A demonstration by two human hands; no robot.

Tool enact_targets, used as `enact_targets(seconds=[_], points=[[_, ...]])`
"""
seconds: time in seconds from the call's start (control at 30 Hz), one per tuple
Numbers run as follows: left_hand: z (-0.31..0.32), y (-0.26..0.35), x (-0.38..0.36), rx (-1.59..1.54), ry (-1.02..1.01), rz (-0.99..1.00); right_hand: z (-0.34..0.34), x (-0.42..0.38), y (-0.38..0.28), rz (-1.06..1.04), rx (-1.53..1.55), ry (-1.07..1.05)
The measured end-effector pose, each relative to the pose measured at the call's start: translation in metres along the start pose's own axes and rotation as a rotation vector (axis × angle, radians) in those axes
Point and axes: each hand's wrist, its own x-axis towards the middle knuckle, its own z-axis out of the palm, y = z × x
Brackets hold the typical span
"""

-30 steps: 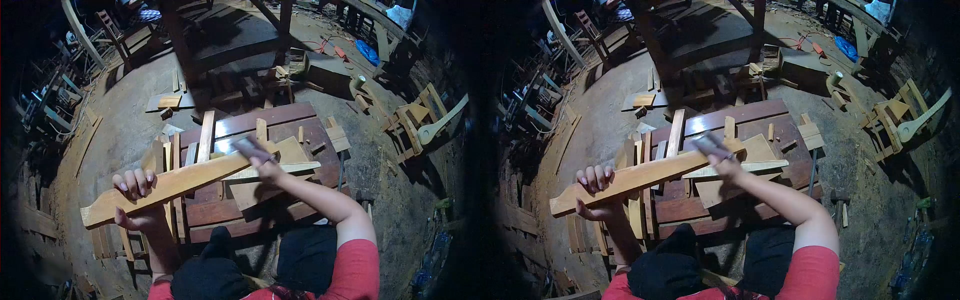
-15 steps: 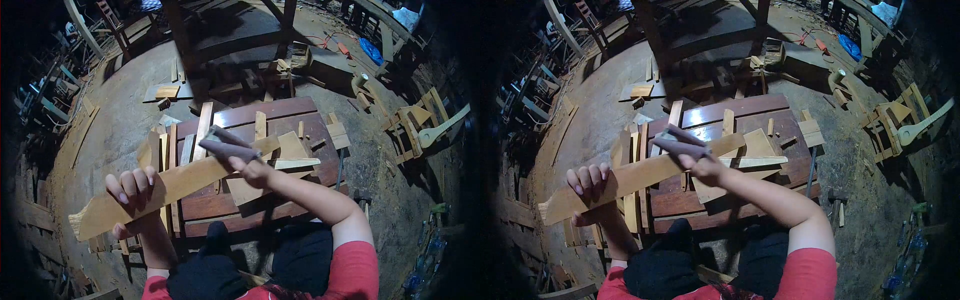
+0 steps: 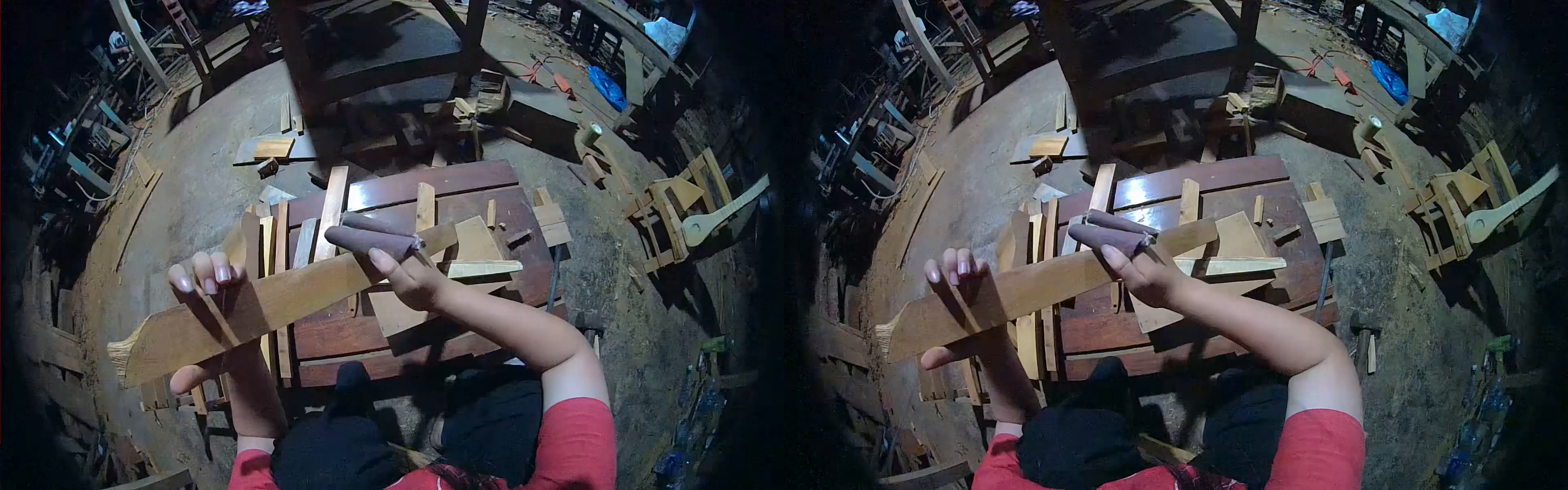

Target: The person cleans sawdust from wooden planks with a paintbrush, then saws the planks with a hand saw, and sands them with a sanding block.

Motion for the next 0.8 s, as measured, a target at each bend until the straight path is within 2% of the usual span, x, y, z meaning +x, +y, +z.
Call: enact_targets(seconds=[0.07, 0.13, 0.17, 0.2, 0.27, 0.3, 0.37, 0.43, 0.47, 0.5, 0.53, 0.57, 0.63, 0.7, 0.73, 0.77, 0.8], points=[[-0.009, 0.000, 0.003, -0.042, -0.039, -0.003, -0.001, -0.001, 0.003, -0.002, -0.007, -0.008], [-0.017, -0.001, 0.003, -0.111, -0.184, -0.013, -0.020, -0.009, 0.027, -0.029, -0.139, -0.036], [-0.019, -0.002, 0.002, -0.107, -0.184, -0.009, -0.026, -0.017, 0.055, 0.076, -0.236, -0.001], [-0.021, -0.003, 0.000, -0.126, -0.160, -0.001, -0.038, -0.028, 0.087, 0.036, -0.306, 0.019], [-0.018, -0.003, -0.001, -0.083, -0.059, 0.028, -0.055, -0.044, 0.122, 0.227, -0.445, 0.102], [-0.020, -0.002, -0.001, -0.073, -0.056, 0.039, -0.054, -0.043, 0.129, 0.217, -0.440, 0.092], [-0.025, -0.003, -0.001, -0.118, -0.120, -0.001, -0.048, -0.044, 0.140, 0.386, -0.491, 0.169], [-0.020, -0.003, 0.000, -0.063, -0.079, 0.041, -0.013, -0.025, 0.088, 0.235, -0.250, 0.115], [-0.018, -0.003, 0.001, -0.031, -0.022, 0.035, 0.002, -0.017, 0.070, 0.139, -0.275, 0.055], [-0.017, -0.002, 0.001, 0.001, 0.035, 0.025, 0.020, -0.011, 0.031, 0.147, 0.026, 0.057], [-0.016, -0.002, 0.002, 0.058, 0.047, 0.050, 0.026, -0.003, 0.000, 0.068, -0.018, 0.002], [-0.015, -0.002, 0.000, 0.068, 0.052, 0.056, 0.039, -0.012, -0.002, 0.221, 0.046, -0.035], [-0.012, -0.002, -0.003, 0.041, 0.114, 0.050, 0.042, -0.020, 0.004, 0.172, 0.070, -0.069], [-0.011, -0.001, -0.006, 0.072, 0.135, 0.077, 0.022, -0.018, 0.015, -0.081, -0.062, -0.024], [-0.012, -0.001, -0.007, 0.082, 0.149, 0.073, 0.022, -0.041, 0.062, 0.174, 0.190, 0.046], [-0.014, -0.001, -0.008, 0.090, 0.164, 0.068, 0.009, -0.043, 0.063, 0.194, 0.087, 0.148], [-0.016, -0.001, -0.009, 0.093, 0.194, 0.078, -0.009, -0.061, 0.112, 0.203, -0.102, 0.172]])
